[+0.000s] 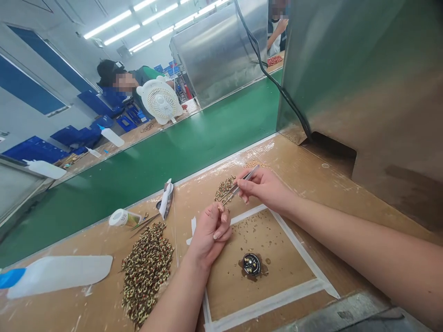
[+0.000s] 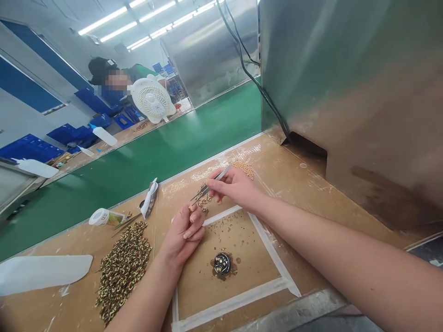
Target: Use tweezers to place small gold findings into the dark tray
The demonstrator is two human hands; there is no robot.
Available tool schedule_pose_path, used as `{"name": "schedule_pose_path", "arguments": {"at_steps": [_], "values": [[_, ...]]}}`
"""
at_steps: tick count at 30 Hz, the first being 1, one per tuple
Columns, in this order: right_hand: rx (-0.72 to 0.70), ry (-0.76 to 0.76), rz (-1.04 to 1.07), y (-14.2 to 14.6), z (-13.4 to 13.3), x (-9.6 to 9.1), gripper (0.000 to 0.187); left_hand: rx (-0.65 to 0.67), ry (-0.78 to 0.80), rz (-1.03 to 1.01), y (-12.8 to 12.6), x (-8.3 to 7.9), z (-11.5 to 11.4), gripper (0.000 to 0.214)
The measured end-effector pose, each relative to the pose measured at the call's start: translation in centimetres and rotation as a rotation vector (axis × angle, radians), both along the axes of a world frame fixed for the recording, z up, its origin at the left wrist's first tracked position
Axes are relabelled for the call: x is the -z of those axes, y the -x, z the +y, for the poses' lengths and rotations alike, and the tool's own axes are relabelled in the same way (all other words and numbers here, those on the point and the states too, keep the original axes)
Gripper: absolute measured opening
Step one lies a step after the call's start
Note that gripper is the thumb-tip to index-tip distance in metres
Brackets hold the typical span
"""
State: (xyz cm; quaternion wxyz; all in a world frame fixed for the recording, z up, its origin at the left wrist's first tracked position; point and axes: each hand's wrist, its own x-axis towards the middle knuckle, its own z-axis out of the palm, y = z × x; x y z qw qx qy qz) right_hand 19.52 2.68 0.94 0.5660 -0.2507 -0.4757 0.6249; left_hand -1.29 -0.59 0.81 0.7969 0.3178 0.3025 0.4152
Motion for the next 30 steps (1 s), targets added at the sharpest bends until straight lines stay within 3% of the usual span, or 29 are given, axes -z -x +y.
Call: {"name": "schedule_pose_path", "arguments": {"at_steps": [14,30], "values": [[0.106,-0.095,-0.091,0.0,-0.6,-0.5,0.040,-0.035,-0.099,0.133,-0.8,-0.1,0.0,0.038],[0.222,-0.169,-0.184,-0.1,-1.2,-0.9,0.026,-0.097,-0.104,0.184,-1.1,0.0,-0.2,0.040]]}}
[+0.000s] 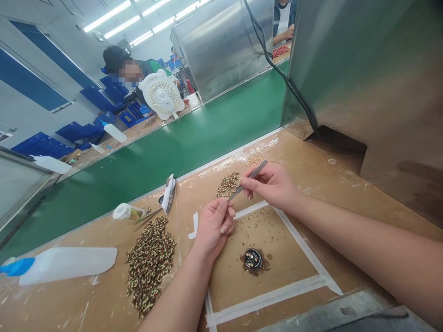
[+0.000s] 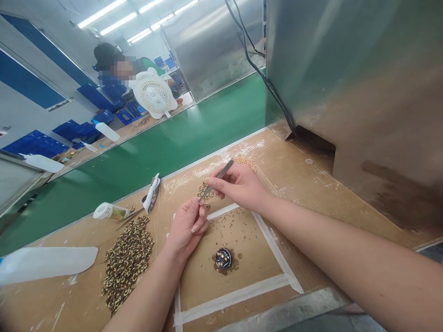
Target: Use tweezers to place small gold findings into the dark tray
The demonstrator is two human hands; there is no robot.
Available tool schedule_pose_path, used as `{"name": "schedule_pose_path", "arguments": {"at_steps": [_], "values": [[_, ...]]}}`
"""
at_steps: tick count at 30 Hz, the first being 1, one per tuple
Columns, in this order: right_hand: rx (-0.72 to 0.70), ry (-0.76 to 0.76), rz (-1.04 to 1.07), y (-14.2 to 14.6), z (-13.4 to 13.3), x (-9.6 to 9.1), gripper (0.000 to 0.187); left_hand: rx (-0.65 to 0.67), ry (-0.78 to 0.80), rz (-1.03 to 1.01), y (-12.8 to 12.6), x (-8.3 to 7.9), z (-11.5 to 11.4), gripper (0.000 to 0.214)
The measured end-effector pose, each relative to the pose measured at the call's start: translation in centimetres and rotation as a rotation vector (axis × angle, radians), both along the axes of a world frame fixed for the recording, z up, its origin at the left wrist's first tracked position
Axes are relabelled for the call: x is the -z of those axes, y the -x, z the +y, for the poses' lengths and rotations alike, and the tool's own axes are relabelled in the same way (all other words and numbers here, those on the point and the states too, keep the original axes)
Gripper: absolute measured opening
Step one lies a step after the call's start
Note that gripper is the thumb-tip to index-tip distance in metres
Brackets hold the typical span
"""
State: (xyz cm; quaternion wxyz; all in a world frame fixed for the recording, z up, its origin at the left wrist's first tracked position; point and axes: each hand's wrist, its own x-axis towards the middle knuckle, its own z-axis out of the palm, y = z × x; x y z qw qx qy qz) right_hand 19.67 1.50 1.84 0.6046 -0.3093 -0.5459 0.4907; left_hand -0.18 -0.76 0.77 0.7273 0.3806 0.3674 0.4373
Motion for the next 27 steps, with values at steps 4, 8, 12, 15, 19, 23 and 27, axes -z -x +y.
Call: {"name": "schedule_pose_path", "arguments": {"at_steps": [4,8,12,15,19,23,27], "values": [[0.019,-0.009,-0.031,-0.1,-0.3,-0.3,0.026,-0.003,0.010,-0.004,-0.1,-0.1,0.0,0.041],[0.035,-0.020,-0.040,-0.4,-0.1,0.0,0.030,-0.008,0.014,0.009,-0.1,0.4,-0.1,0.043],[-0.060,0.008,0.038,-0.6,0.5,0.8,0.032,-0.065,-0.063,0.168,0.7,-0.4,0.1,0.057],[-0.172,0.049,0.059,-0.5,0.8,1.4,0.037,-0.208,-0.279,0.657,3.2,-2.8,0.2,0.054],[-0.256,0.095,0.071,-0.2,1.0,1.5,0.046,-0.266,-0.455,1.408,9.1,-6.4,0.0,0.029],[-0.336,0.074,0.043,-0.2,1.2,1.5,0.048,-0.242,-0.405,1.655,14.5,-7.4,-0.2,0.016],[-0.456,0.044,0.009,-0.3,1.0,1.6,0.047,-0.183,-0.408,1.763,16.2,-6.1,-0.2,0.017]]}}
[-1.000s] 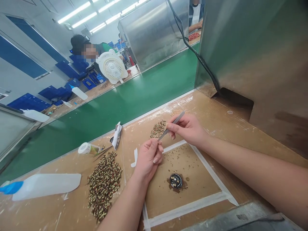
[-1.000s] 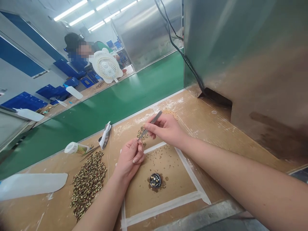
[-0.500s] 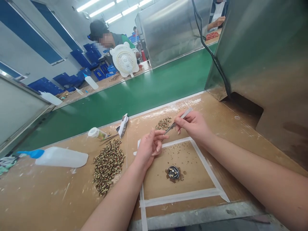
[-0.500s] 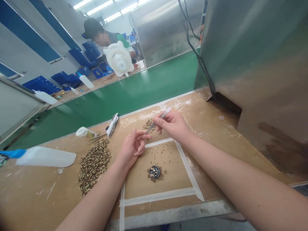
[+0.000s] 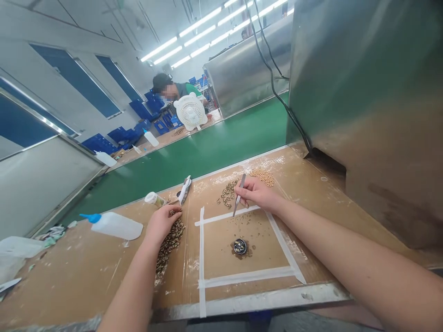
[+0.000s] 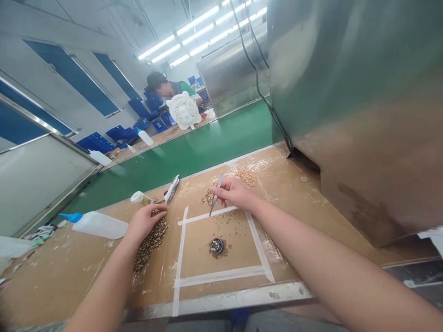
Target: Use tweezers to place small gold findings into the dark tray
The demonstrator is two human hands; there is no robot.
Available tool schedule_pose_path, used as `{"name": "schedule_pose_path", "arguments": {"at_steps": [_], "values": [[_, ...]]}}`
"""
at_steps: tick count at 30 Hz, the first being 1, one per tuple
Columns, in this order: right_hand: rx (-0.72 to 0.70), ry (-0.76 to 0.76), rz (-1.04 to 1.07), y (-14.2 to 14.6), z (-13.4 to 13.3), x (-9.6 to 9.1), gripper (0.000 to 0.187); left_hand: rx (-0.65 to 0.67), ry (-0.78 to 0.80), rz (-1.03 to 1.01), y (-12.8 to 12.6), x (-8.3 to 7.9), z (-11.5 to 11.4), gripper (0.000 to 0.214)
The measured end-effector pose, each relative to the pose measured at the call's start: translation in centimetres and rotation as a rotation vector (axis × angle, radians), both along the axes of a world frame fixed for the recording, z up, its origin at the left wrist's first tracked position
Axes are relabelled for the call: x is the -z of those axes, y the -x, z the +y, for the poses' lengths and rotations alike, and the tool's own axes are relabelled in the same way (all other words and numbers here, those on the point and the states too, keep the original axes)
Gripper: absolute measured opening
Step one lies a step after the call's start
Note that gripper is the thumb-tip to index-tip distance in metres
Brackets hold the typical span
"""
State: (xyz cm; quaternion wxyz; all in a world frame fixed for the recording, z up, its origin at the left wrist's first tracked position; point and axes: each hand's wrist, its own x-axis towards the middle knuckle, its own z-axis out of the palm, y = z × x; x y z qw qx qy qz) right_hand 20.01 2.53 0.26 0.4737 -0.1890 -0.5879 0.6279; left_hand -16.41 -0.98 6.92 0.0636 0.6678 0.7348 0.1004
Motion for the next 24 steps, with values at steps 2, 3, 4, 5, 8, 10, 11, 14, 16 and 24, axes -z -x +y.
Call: {"name": "schedule_pose_path", "arguments": {"at_steps": [2,3,4,5,8,10,11,14,16,24], "values": [[-0.106,-0.014,-0.013,0.0,-0.2,0.0,0.046,-0.013,-0.004,0.038,-0.2,0.7,0.0,0.020],[-0.162,-0.018,-0.023,0.1,-0.3,0.0,0.046,-0.024,-0.009,0.058,-0.4,1.0,0.0,0.022],[-0.211,-0.022,-0.035,0.2,-0.3,0.1,0.045,-0.037,-0.013,0.078,-0.6,1.2,0.0,0.023],[-0.252,-0.026,-0.047,0.2,-0.4,0.1,0.045,-0.048,-0.015,0.097,-0.8,1.3,0.0,0.024],[-0.324,-0.048,-0.066,0.4,-0.6,0.3,0.042,-0.054,-0.010,0.145,-1.1,1.5,0.1,0.028],[-0.360,-0.063,-0.078,0.4,-0.7,0.4,0.039,-0.036,-0.008,0.171,-1.2,1.6,0.2,0.030],[-0.376,-0.064,-0.092,0.4,-0.8,0.4,0.037,-0.024,-0.006,0.184,-1.3,1.6,0.2,0.030],[-0.423,-0.046,-0.169,0.4,-1.3,0.3,0.034,-0.003,-0.008,0.212,-1.6,1.8,0.4,0.028],[-0.448,-0.048,-0.226,0.4,-1.5,0.3,0.034,0.004,-0.020,0.216,-1.8,1.8,0.3,0.025],[-0.466,-0.089,-0.273,0.6,-1.8,0.4,0.032,0.003,-0.212,0.006,-4.3,1.9,-1.4,0.023]]}}
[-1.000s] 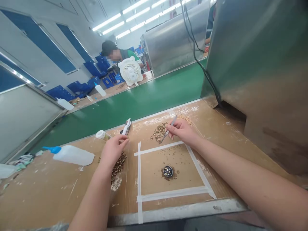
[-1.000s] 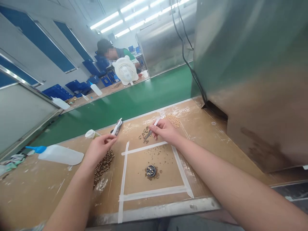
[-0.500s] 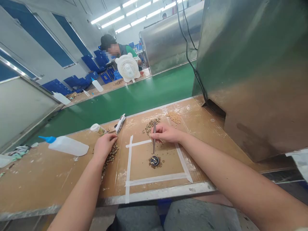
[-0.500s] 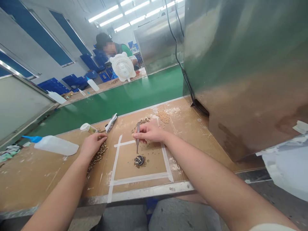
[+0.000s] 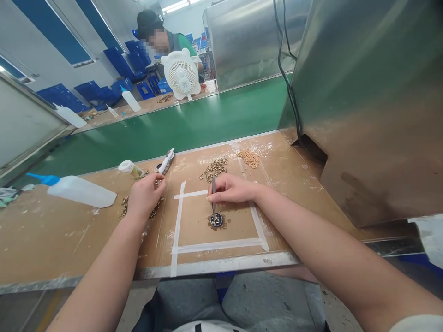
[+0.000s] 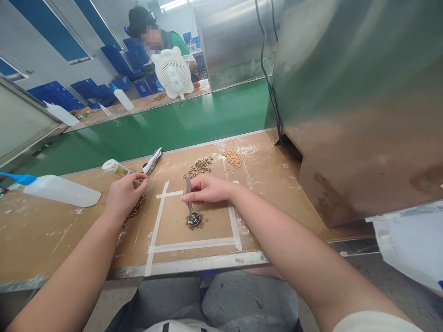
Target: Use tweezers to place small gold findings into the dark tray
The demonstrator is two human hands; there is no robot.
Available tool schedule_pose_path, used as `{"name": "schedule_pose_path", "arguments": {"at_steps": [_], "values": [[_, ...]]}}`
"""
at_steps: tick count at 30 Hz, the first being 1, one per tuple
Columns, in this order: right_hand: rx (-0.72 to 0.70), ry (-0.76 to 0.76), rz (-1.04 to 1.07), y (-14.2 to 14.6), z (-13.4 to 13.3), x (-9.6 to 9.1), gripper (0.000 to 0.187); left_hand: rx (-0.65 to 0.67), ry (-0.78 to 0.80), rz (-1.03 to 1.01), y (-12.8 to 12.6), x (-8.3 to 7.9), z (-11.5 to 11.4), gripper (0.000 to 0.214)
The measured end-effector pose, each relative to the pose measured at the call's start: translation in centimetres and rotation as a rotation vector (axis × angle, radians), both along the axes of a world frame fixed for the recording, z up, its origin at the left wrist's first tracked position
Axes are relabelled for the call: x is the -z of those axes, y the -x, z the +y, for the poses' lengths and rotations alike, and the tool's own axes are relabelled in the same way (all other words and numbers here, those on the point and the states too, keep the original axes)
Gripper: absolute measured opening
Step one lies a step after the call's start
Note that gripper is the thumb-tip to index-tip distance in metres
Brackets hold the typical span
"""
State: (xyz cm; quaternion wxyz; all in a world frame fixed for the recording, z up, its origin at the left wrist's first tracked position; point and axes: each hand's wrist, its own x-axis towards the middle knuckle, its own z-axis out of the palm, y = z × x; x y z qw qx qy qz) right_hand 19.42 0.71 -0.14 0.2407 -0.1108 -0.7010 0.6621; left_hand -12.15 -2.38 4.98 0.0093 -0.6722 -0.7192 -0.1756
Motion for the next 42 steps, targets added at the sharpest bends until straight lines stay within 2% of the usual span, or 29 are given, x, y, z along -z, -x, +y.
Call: {"name": "schedule_pose_path", "arguments": {"at_steps": [5,12,18,24,31,37,40,42], "values": [[0.007,0.004,-0.026,0.0,-0.2,-0.1,0.031,0.031,-0.064,-0.353,-3.6,0.4,-0.5,0.021],[0.007,-0.044,-0.023,0.1,-0.1,0.1,0.031,0.225,-0.011,-0.995,-9.4,1.6,1.8,0.027],[0.039,-0.005,0.025,0.2,-0.1,0.1,0.031,0.314,-0.124,-1.318,-11.8,3.6,2.9,0.031],[0.040,-0.055,0.012,0.1,0.0,0.1,0.030,0.338,-0.067,-1.431,-11.7,4.8,3.1,0.032],[0.050,-0.074,-0.065,0.0,-0.1,0.2,0.032,0.369,-0.062,-1.440,-11.8,5.0,3.1,0.027],[0.071,-0.072,-0.019,-0.1,-0.1,0.0,0.029,0.373,-0.056,-1.444,-11.8,5.1,2.9,0.024],[0.177,-0.015,0.096,-0.3,0.2,-0.1,0.029,0.372,0.007,-1.449,-11.9,5.1,2.7,0.023],[0.340,0.013,0.201,-0.5,0.6,-0.1,0.030,0.371,0.061,-1.444,-11.9,5.2,2.4,0.023]]}}
